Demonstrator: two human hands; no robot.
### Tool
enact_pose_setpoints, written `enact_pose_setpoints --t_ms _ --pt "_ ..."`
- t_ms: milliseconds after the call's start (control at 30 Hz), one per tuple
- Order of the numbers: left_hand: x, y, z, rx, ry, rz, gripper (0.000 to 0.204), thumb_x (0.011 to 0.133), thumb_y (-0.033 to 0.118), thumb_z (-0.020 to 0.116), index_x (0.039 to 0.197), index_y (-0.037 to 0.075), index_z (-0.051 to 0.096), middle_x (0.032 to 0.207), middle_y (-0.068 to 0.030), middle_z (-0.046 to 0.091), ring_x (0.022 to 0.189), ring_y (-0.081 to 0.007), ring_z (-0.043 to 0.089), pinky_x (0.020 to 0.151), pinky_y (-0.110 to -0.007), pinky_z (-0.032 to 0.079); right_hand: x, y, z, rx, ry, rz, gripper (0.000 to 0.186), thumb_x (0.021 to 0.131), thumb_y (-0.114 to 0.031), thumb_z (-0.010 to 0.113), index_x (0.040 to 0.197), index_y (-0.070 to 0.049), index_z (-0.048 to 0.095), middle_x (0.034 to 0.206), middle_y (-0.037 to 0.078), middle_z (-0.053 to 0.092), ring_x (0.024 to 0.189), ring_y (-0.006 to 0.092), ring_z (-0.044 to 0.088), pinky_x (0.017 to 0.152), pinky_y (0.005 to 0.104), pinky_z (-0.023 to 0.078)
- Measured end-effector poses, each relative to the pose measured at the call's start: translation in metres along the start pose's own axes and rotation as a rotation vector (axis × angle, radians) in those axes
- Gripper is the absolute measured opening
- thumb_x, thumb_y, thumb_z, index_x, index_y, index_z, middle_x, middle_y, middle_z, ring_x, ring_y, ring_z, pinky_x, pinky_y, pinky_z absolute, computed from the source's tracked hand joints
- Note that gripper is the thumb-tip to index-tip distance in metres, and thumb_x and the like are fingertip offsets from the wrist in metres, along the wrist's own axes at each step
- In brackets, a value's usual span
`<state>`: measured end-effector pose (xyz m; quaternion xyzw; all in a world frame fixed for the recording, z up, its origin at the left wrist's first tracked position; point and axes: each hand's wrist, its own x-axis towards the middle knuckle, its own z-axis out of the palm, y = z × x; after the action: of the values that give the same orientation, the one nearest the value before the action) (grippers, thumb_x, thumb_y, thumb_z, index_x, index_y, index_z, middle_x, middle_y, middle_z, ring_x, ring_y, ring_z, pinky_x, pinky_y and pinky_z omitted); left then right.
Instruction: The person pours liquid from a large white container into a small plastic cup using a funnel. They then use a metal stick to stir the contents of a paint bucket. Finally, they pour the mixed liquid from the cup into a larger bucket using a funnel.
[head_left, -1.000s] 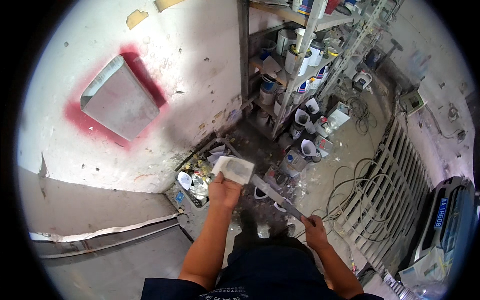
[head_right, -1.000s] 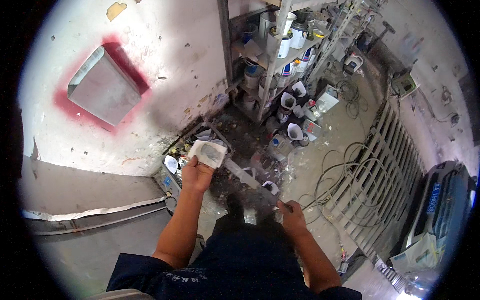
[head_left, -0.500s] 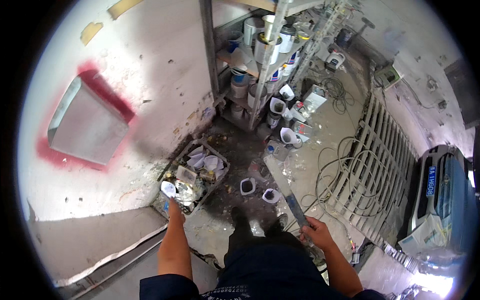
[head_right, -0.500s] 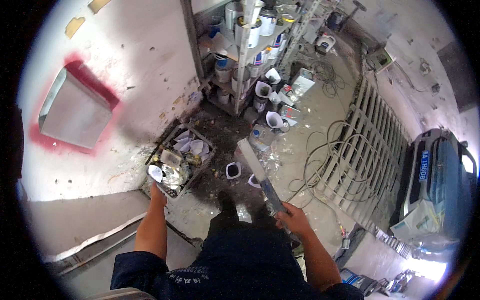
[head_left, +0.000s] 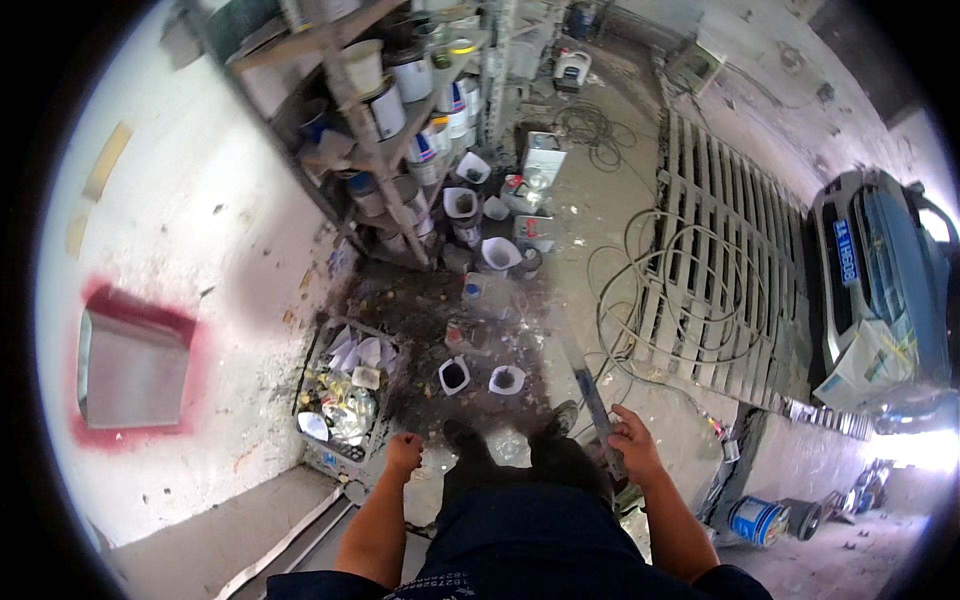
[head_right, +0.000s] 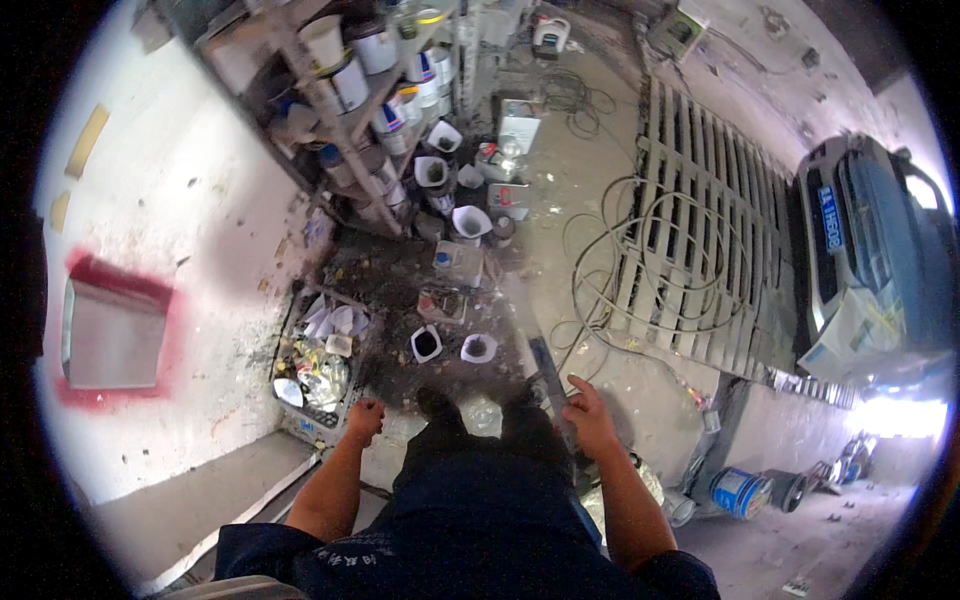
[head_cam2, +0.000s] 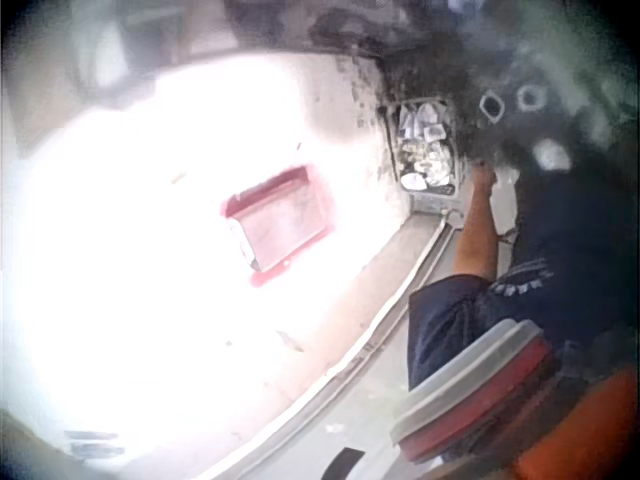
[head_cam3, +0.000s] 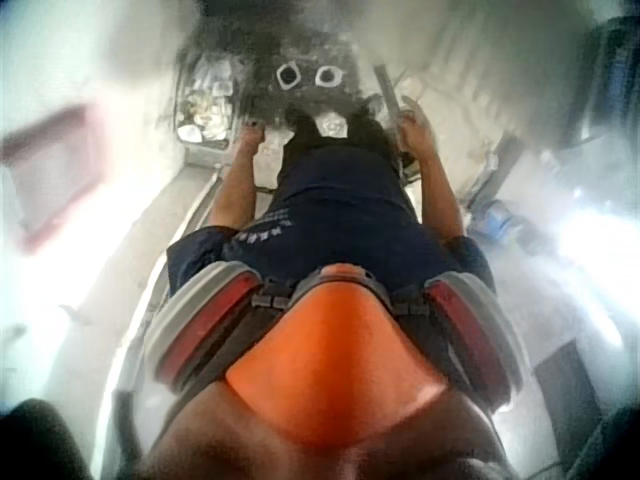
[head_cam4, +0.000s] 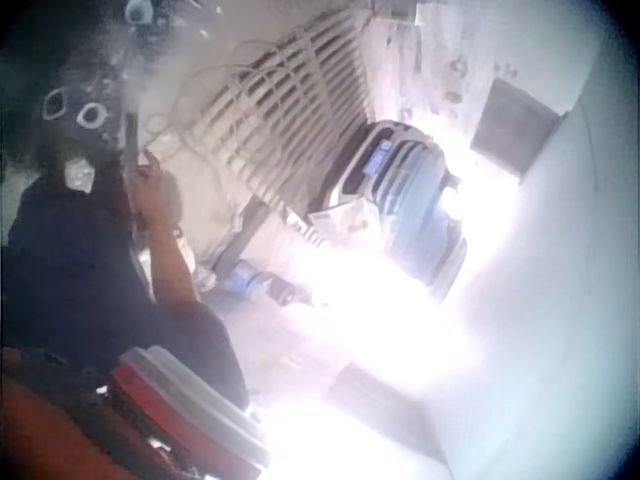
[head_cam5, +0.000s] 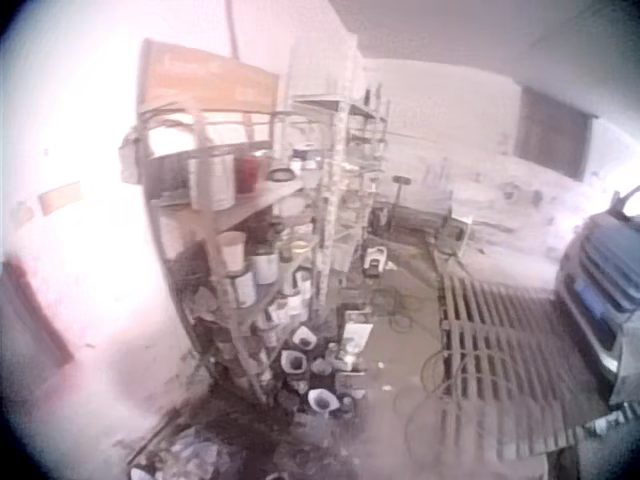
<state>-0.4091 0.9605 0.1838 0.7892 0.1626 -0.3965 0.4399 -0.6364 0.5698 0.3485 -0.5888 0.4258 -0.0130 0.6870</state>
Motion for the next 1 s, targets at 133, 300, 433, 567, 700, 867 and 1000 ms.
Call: enact_pose_setpoints --t_ms 133,300,433,567,700,867,1000 --pt "0.002 0.029 0.043 0.302 0.018 0.141 0.020 0.085 0.021 0.059 0.082 0.002 0.062 0.063 -0.0049 0.056 0.049 -0.0146 0.053 0.043 -0.031 0.044 0.023 0.021 -0.086 0.291 0.079 0.076 0.034 0.081 0.002 0.055 0.114 0.001 0.058 0.093 0.012 0.064 0.077 0.0193 0.062 0.071 0.0316 0.052" --pt "-0.006 0.055 0.104 0.723 0.053 0.442 0.028 0.082 0.029 0.063 0.085 0.001 0.065 0.075 -0.0152 0.066 0.068 -0.0278 0.064 0.061 -0.040 0.050 0.041 0.024 -0.202 0.119 0.158 -0.088 0.030 0.081 0.000 0.050 0.109 0.001 0.059 0.094 0.014 0.066 0.080 0.0236 0.066 0.072 0.0345 0.054" --pt "-0.021 0.114 0.174 0.807 0.014 0.408 0.033 0.079 0.035 0.065 0.083 0.002 0.064 0.082 -0.0199 0.066 0.082 -0.0357 0.065 0.070 -0.047 0.049 0.047 0.005 -0.273 -0.268 0.271 -0.154 0.022 0.078 -0.001 0.053 0.099 0.000 0.062 0.093 0.014 0.067 0.079 0.0253 0.067 0.070 0.0343 0.052" --pt "-0.030 0.189 0.235 0.805 -0.064 0.509 0.034 0.080 0.037 0.065 0.082 0.003 0.063 0.081 -0.0189 0.066 0.081 -0.0358 0.064 0.068 -0.046 0.049 0.049 -0.036 -0.328 -0.919 0.402 -0.327 0.016 0.078 -0.001 0.061 0.094 -0.003 0.061 0.089 0.019 0.064 0.079 0.0327 0.064 0.069 0.0370 0.051" --pt "-0.028 0.236 0.274 0.743 -0.081 0.622 0.037 0.081 0.040 0.064 0.075 0.003 0.061 0.072 -0.0188 0.062 0.072 -0.0374 0.062 0.062 -0.044 0.047 0.073 -0.098 -0.361 -0.893 0.718 -0.375 0.015 0.077 -0.002 0.065 0.091 -0.002 0.060 0.082 0.018 0.061 0.079 0.0335 0.060 0.069 0.0402 0.048" --pt "0.021 0.259 0.306 0.785 -0.055 0.578 0.043 0.082 0.040 0.062 0.067 0.000 0.057 0.068 -0.0222 0.059 0.069 -0.0406 0.059 0.060 -0.048 0.043 0.111 -0.195 -0.403 -0.311 0.937 -0.749 0.015 0.089 -0.009 0.060 0.100 0.002 0.061 0.091 0.012 0.063 0.084 0.0174 0.057 0.077 0.0332 0.047" --pt "0.081 0.267 0.332 0.745 -0.062 0.465 0.038 0.084 0.037 0.059 0.078 0.000 0.059 0.077 -0.0243 0.062 0.079 -0.0433 0.061 0.067 -0.051 0.046 0.220 -0.237 -0.404 -0.325 1.045 -0.692 0.017 0.090 -0.013 0.061 0.099 0.001 0.062 0.089 0.011 0.064 0.084 0.0174 0.056 0.076 0.0333 0.047"
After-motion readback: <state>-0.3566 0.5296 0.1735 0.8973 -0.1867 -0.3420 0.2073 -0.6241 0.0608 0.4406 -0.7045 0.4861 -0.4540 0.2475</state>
